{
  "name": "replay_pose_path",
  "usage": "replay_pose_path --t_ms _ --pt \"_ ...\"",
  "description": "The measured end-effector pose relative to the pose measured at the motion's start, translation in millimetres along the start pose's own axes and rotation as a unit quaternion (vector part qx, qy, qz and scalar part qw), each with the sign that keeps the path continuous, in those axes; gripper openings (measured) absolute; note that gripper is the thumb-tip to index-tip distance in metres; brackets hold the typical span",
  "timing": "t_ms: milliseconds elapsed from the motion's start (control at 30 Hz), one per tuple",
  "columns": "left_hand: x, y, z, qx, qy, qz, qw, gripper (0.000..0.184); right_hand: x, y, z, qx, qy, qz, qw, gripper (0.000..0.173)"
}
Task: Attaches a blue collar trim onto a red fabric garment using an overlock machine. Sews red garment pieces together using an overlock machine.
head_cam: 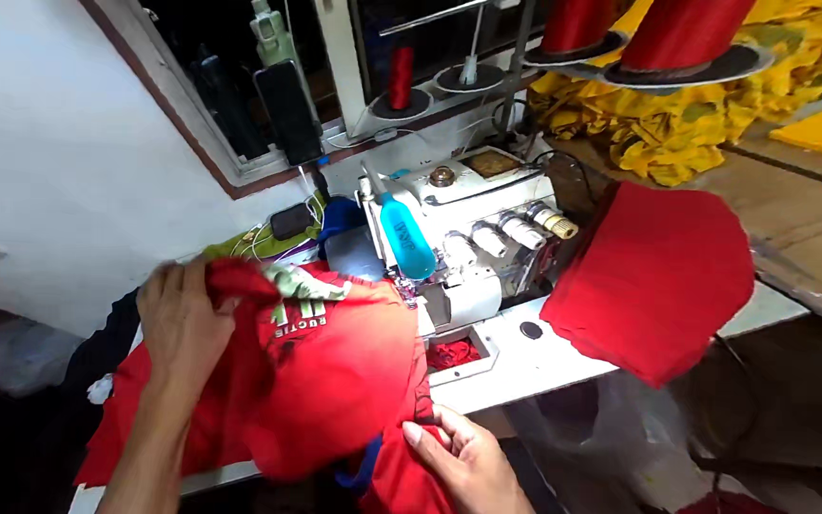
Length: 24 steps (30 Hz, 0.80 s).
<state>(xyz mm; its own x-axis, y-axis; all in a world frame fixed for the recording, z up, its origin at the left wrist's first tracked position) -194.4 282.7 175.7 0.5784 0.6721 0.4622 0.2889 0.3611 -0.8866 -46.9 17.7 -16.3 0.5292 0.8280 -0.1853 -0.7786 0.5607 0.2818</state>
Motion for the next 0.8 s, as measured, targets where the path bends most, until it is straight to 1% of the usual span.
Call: replay_pose_path --t_ms 33,67,100,167,200,233,300,367,433,467,533,600,700,767,800 --pt "-1.3 -3.1 -10.8 -0.002 0.023 -0.024 0.999 0.057 -3.2 1.3 -2.9 -0.020 -0.006 -0.017 1.000 0.015" --pt "-12.7 -1.1 -30.8 -0.024 0.048 -0.029 0.998 0.053 -6.0 1.8 -4.7 -0.019 -0.008 -0.025 0.999 0.015" --pt "-34.6 5.9 -55.5 -0.066 0.066 -0.021 0.995 0.048 -9.7 1.7 -6.5 -0.008 -0.006 -0.030 0.999 0.015" --pt "-88.0 29.1 -104.3 -0.194 0.078 0.028 0.978 0.040 -14.7 1.6 -4.9 0.015 -0.004 -0.031 0.999 0.015" --pt "-111.8 42.2 -122.0 -0.241 0.076 0.040 0.967 0.039 -15.8 1.3 -2.1 0.019 -0.008 -0.029 0.999 0.015" --pt "-130.8 54.6 -132.8 -0.256 0.071 0.031 0.964 0.037 -17.2 0.3 0.7 0.015 -0.012 -0.027 0.999 0.015" --pt "-149.5 75.6 -138.1 -0.219 0.060 -0.030 0.973 0.033 -20.2 -3.2 5.9 -0.005 -0.020 -0.021 1.000 0.015" --pt "-151.3 87.7 -131.2 -0.180 0.049 -0.083 0.979 0.027 -20.5 -5.6 9.8 0.005 -0.018 0.001 1.000 0.015" --pt "-150.9 91.4 -121.2 -0.191 0.049 -0.103 0.975 0.020 -14.7 -8.2 11.3 0.022 -0.020 0.027 0.999 0.012" --pt "-151.6 89.6 -116.0 -0.207 0.043 -0.105 0.972 0.018 -8.6 -10.8 12.1 0.010 -0.028 0.041 0.999 0.011" --pt "-150.2 78.1 -109.7 -0.229 0.026 -0.102 0.968 0.022 13.2 -20.7 16.4 -0.071 -0.064 0.037 0.995 0.021" --pt "-143.5 55.9 -114.3 -0.229 0.025 -0.106 0.967 0.026 42.9 -28.6 27.7 -0.128 -0.075 0.023 0.989 0.032" --pt "-127.0 21.2 -135.4 -0.236 0.041 -0.119 0.964 0.029 82.9 -34.6 35.7 -0.143 -0.028 -0.014 0.989 0.032" --pt "-120.6 11.5 -149.3 -0.214 0.048 -0.102 0.970 0.028 87.7 -36.6 33.7 -0.140 -0.021 -0.023 0.990 0.027" --pt "-119.0 9.7 -155.6 -0.187 0.050 -0.096 0.976 0.033 85.2 -37.7 31.8 -0.129 -0.027 -0.023 0.991 0.023"
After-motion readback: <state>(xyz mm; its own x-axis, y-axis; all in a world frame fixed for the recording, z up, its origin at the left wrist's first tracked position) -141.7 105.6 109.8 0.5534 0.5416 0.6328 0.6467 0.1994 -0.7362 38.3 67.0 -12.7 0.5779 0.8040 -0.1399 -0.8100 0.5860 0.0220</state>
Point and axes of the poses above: each hand's wrist, its own x-axis towards the middle knuckle, its own y-axis out of the palm, z = x × y, the point moved 8 cm from there along x, towards the middle knuckle, and after that the axes turned 9 degrees about x, right-handed, at the moved point
